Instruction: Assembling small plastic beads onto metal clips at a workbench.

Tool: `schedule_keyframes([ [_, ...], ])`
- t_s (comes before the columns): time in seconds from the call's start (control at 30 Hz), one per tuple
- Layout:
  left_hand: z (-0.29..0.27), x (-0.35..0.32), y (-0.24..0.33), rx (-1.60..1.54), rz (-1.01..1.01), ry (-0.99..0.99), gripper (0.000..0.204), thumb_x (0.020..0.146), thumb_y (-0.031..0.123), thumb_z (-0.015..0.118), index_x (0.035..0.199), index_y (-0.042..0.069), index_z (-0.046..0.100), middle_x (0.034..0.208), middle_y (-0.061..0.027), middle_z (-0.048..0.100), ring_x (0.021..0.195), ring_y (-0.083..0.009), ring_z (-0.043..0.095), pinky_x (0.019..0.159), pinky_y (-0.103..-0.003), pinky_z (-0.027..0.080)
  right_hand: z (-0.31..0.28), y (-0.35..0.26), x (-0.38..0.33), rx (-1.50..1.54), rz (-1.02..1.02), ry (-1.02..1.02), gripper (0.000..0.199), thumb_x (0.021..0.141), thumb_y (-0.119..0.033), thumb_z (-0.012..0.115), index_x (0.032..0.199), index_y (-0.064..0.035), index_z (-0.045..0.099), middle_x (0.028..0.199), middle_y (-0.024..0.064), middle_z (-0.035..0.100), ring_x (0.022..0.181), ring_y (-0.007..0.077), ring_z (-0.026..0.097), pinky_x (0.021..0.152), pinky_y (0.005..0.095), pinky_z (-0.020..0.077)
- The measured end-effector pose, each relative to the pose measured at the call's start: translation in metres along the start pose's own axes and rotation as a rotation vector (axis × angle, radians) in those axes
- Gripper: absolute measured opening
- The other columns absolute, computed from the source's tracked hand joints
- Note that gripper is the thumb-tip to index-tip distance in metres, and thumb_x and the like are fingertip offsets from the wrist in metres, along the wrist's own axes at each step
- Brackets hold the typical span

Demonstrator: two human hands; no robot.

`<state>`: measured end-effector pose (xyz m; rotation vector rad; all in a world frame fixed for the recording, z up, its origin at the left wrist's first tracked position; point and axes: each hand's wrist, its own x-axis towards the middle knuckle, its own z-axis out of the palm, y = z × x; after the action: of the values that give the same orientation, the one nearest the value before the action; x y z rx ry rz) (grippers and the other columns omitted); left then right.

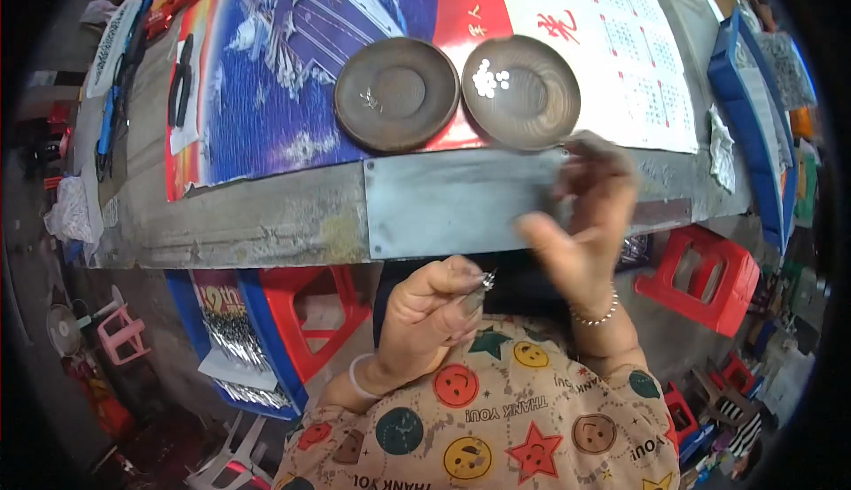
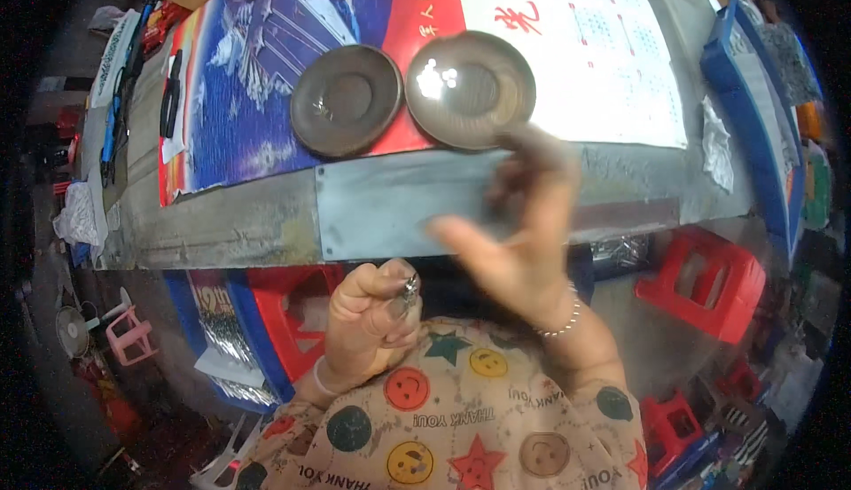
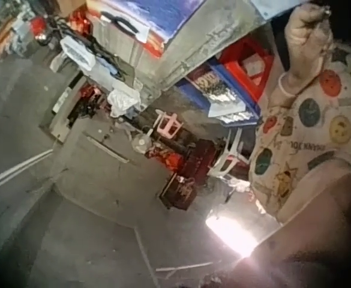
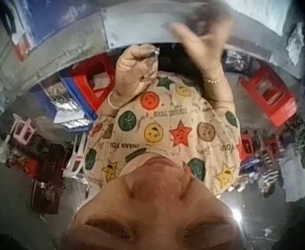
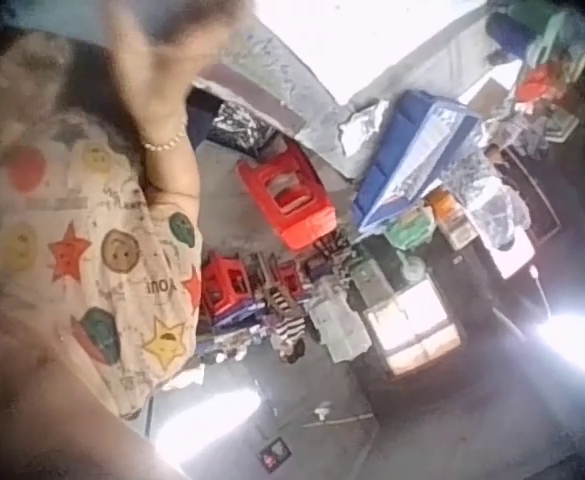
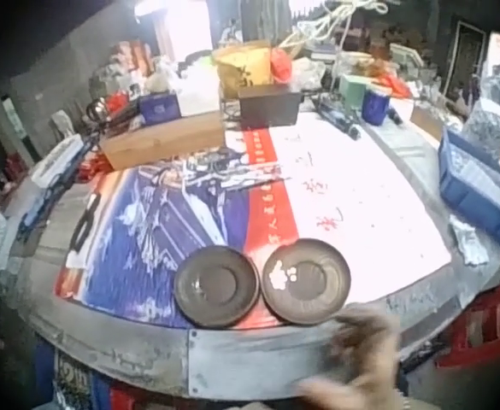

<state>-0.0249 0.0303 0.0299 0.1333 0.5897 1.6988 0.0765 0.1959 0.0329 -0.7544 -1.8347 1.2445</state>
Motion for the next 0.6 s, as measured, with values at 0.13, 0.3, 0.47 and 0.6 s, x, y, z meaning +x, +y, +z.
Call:
schedule_keyframes([
  [0.13,-0.010,0.002,0.039,0.690,0.172,0.011,0.025,0.090,-0.007,0.047,0.114,-0.005,0.055,0.106,-0.0096,0.051,0.071,-0.0080,0.048,0.062,-0.019,0.041,-0.039,0.012,-0.006,0.085,-0.137,0.082,0.056,0.078,-0.011,0.070,0.124,-0.0006,0.040,0.114,0.0094,0.046,0.090,0.0149,0.044,0.075,0.0263,0.0390],
  [0.3,-0.004,0.039,0.092,1.627,0.390,-0.124,0.021,0.084,-0.007,0.055,0.103,-0.001,0.062,0.087,-0.0129,0.056,0.074,-0.0198,0.058,0.064,-0.028,0.046,-0.047,0.019,-0.015,-0.037,-0.132,-0.060,0.028,0.084,-0.014,0.065,0.101,0.0031,0.051,0.102,0.0151,0.051,0.079,0.0184,0.049,0.067,0.0256,0.0423],
  [0.47,-0.004,0.078,0.096,1.974,0.427,-0.233,0.020,0.078,-0.002,0.059,0.097,0.001,0.062,0.084,-0.0119,0.055,0.078,-0.0288,0.060,0.064,-0.037,0.048,-0.040,0.020,-0.010,-0.192,-0.283,-0.082,0.016,0.084,-0.008,0.062,0.090,0.0037,0.054,0.086,0.0165,0.057,0.074,0.0250,0.055,0.065,0.0301,0.0450],
  [0.6,-0.004,0.094,0.098,2.069,0.430,-0.386,0.023,0.076,-0.002,0.057,0.099,0.002,0.062,0.085,-0.0115,0.052,0.074,-0.0273,0.059,0.062,-0.037,0.049,-0.036,0.027,-0.009,-0.174,-0.279,-0.062,0.014,0.083,-0.007,0.062,0.089,0.0032,0.054,0.083,0.0159,0.056,0.071,0.0255,0.053,0.065,0.0316,0.0443],
])
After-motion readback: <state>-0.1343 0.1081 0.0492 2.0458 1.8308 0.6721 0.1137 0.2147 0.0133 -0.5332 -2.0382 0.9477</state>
